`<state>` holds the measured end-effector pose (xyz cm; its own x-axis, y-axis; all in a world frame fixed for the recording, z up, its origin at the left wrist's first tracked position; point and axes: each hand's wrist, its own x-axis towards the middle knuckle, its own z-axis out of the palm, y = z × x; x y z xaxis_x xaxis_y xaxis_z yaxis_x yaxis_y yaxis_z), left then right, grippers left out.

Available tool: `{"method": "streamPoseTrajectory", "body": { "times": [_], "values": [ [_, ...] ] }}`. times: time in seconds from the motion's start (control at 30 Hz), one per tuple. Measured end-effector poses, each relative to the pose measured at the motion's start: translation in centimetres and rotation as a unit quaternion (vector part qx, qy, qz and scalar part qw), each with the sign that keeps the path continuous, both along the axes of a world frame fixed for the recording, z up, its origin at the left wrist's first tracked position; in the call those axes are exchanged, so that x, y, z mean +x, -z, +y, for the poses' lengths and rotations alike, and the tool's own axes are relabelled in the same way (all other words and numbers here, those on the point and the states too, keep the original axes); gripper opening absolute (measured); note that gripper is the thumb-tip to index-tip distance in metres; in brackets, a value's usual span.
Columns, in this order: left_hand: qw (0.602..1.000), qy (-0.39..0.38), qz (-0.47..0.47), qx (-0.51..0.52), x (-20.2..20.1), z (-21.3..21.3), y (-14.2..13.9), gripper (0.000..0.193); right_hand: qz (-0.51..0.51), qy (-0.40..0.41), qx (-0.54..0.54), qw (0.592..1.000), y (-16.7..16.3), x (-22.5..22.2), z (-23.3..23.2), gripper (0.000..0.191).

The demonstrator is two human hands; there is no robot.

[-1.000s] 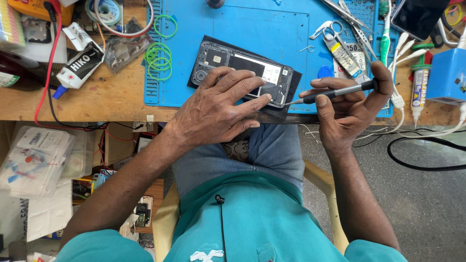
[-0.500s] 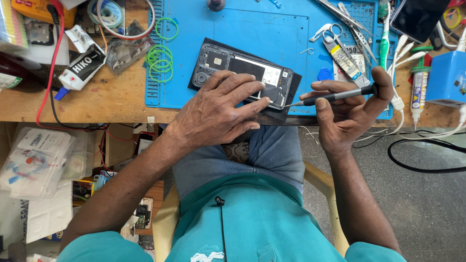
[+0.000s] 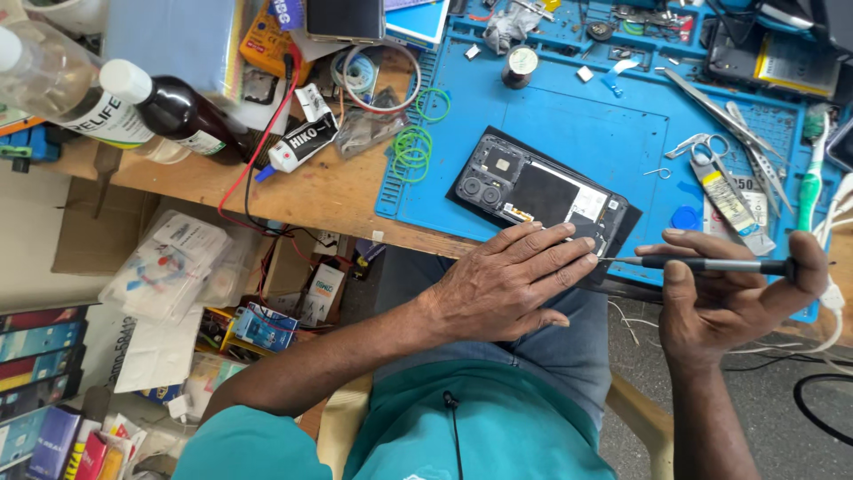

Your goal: The person uses tweezers and a screwdriver to manipulate internal components of a disassembled smartphone, then reassembles the device and tests the screen. The person handles the phone frame, battery, and display while working at a cluttered repair bench.

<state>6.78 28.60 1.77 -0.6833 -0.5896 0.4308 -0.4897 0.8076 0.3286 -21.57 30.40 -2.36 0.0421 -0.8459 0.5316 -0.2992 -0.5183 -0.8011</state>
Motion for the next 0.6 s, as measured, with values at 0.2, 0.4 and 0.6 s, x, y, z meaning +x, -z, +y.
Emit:
{"method": "streamPoseTrajectory", "body": {
  "times": [0.2,0.4,0.6],
  "values": [
    [1.0,-0.006,-0.024,-0.005,-0.6,0.4,-0.1,0.075,-0.027,-0.006,-0.01,1.0,1.2,-0.4,0.6,0.078],
    [1.0,-0.006,-0.028,-0.009,-1.2,0.9,0.4,0.073,-0.037,-0.009,-0.022,0.999,1.0,-0.6,0.9,0.081],
    [1.0,-0.008,-0.023,-0.002,-1.7,1.0,0.7,0.069,-0.032,-0.01,-0.039,0.999,0.0,-0.1,0.8,0.079]
  ]
}}
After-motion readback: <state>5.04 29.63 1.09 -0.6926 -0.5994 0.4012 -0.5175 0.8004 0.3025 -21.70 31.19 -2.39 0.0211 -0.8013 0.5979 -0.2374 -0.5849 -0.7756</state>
